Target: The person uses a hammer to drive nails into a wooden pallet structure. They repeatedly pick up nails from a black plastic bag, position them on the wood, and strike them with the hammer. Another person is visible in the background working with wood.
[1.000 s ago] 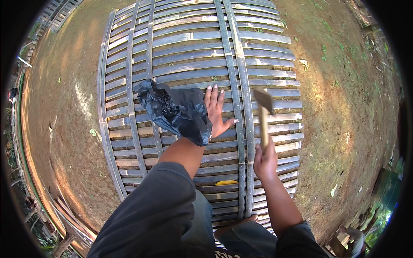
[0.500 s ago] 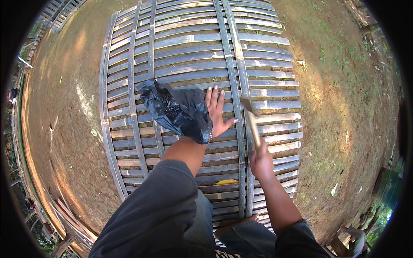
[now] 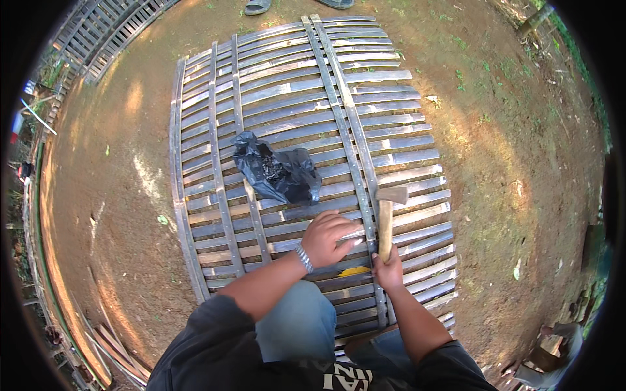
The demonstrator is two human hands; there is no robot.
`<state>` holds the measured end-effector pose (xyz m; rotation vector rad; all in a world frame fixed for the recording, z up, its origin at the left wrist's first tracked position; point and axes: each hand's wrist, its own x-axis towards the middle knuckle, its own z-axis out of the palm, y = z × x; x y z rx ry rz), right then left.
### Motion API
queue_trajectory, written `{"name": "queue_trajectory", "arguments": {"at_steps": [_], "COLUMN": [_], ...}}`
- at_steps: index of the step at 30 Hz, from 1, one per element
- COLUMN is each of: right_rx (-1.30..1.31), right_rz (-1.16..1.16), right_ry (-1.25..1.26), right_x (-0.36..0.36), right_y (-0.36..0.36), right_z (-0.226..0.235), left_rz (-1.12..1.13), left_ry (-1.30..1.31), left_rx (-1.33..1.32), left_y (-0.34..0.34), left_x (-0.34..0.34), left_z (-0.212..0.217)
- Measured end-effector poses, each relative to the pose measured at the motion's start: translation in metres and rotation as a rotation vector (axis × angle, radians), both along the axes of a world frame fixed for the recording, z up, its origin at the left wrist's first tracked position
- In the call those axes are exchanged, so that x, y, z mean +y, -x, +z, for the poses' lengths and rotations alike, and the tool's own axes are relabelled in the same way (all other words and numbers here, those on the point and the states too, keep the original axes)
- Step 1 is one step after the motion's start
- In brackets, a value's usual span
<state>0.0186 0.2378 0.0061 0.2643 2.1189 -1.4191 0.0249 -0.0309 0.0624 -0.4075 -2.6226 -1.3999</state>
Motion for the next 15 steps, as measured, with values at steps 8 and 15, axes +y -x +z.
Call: {"name": "queue_trajectory", "arguments": {"at_steps": [8, 15], "right_rx": [-0.045, -0.08], "right_rz": [-0.032, -0.04], "right_ry": [-0.003, -0.08], "right_x": [-0.006, -0.002], "right_y": [-0.003, 0.001], "right_z": [0.002, 0.012], "left_rz": [0.628, 0.278], "left_ry": [0.342, 0.671], "left_rx": [-0.288, -0.609], "left_y": [0.033, 0.075], "left_x": [-0.159, -0.167], "left_z": [0.037, -0.019]}}
